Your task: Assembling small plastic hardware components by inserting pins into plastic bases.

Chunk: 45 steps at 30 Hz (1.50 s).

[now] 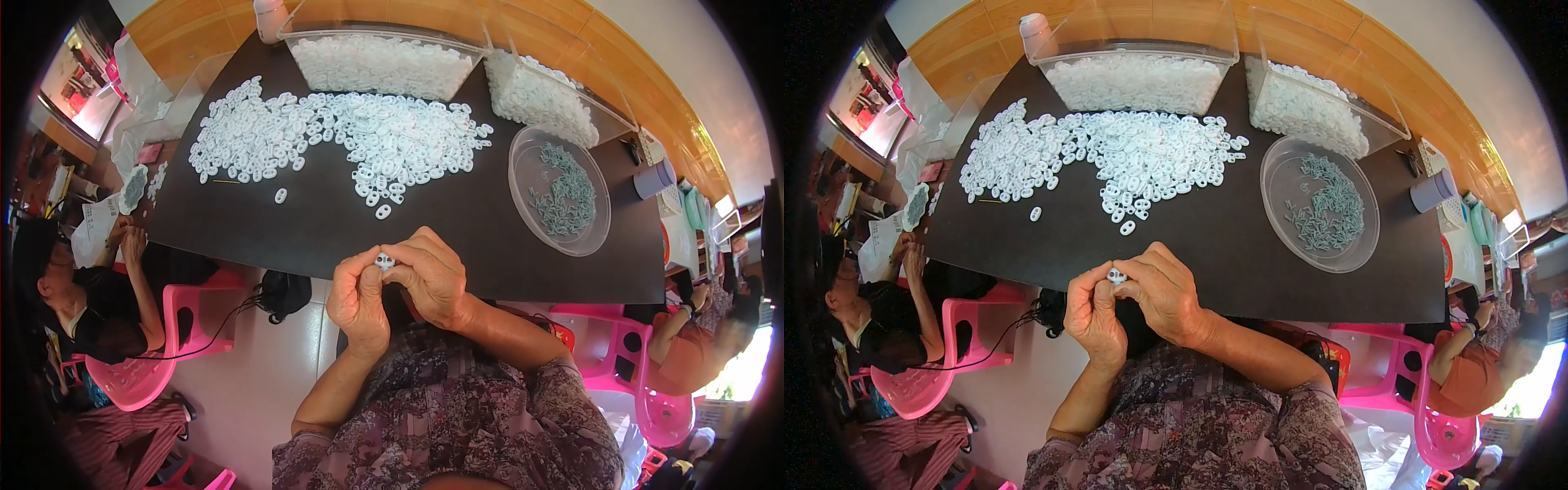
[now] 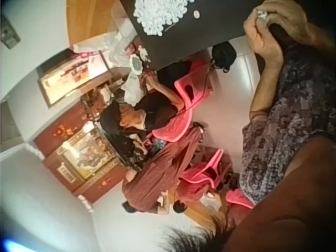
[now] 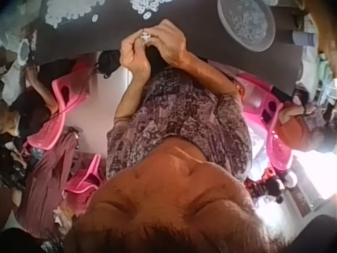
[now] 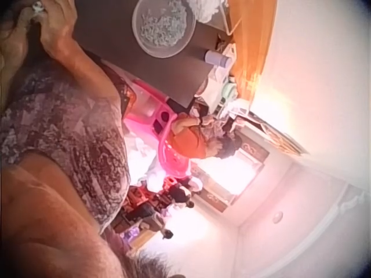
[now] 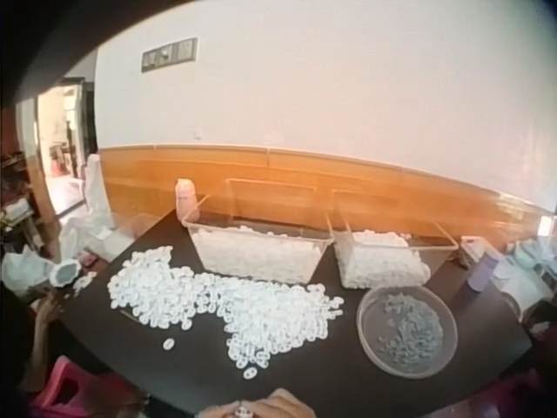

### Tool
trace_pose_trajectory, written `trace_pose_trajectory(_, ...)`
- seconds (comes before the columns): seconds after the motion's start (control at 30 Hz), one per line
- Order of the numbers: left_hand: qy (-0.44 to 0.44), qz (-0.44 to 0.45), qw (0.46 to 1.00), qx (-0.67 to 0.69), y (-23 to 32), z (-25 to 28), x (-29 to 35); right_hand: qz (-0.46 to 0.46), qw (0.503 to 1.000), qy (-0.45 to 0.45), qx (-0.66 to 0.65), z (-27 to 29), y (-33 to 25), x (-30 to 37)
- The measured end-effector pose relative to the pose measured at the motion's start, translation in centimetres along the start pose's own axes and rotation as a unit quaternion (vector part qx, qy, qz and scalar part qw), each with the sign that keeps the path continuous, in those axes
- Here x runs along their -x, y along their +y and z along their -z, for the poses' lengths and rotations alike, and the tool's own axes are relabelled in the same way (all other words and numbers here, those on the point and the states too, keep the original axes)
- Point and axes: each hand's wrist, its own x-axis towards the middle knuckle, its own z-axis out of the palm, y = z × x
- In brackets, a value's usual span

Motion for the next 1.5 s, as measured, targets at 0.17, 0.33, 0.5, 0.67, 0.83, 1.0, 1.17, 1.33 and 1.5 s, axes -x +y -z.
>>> trace_pose_trajectory(0.17, -0.002, 0.025, 0.999, 0.041, 0.2, 0.2, -0.5, -0.047, 0.999, 0.002, 0.001, 0.0, -0.7, -0.6)
trace_pose_trajectory(0.33, -0.023, 0.048, 0.997, 0.059, 0.4, 0.4, -0.8, -0.058, 0.998, -0.015, -0.028, 0.3, -0.3, -0.5)
trace_pose_trajectory(0.5, -0.006, 0.063, 0.996, 0.058, 0.5, 0.1, -0.5, -0.028, 1.0, -0.005, -0.008, 0.2, -0.3, -0.6)
trace_pose_trajectory(0.67, -0.014, -0.008, 1.0, 0.001, 0.5, -0.2, -0.4, -0.026, 1.0, 0.0, -0.003, -0.2, -0.6, 0.0)
trace_pose_trajectory(0.83, -0.008, -0.01, 0.999, 0.033, 0.6, -0.5, -0.2, -0.034, 0.999, 0.019, -0.004, -0.8, -1.0, 0.4)
trace_pose_trajectory(1.0, -0.011, 0.007, 0.999, 0.048, 0.3, -0.3, 0.3, -0.019, 0.999, 0.033, 0.008, -0.8, -0.8, 0.6)
trace_pose_trajectory(1.17, -0.003, 0.001, 0.999, 0.041, 0.5, -0.4, 0.5, 0.014, 0.999, 0.031, 0.026, -0.7, -0.6, 0.6)
trace_pose_trajectory(1.33, -0.002, -0.01, 0.999, 0.036, 0.4, -0.4, 0.6, 0.034, 0.998, 0.019, 0.054, -0.6, -0.4, 0.7)
trace_pose_trajectory(1.5, -0.007, -0.026, 0.999, 0.023, 0.3, -0.6, 0.5, 0.064, 0.996, 0.007, 0.066, -0.3, -0.4, 0.6)
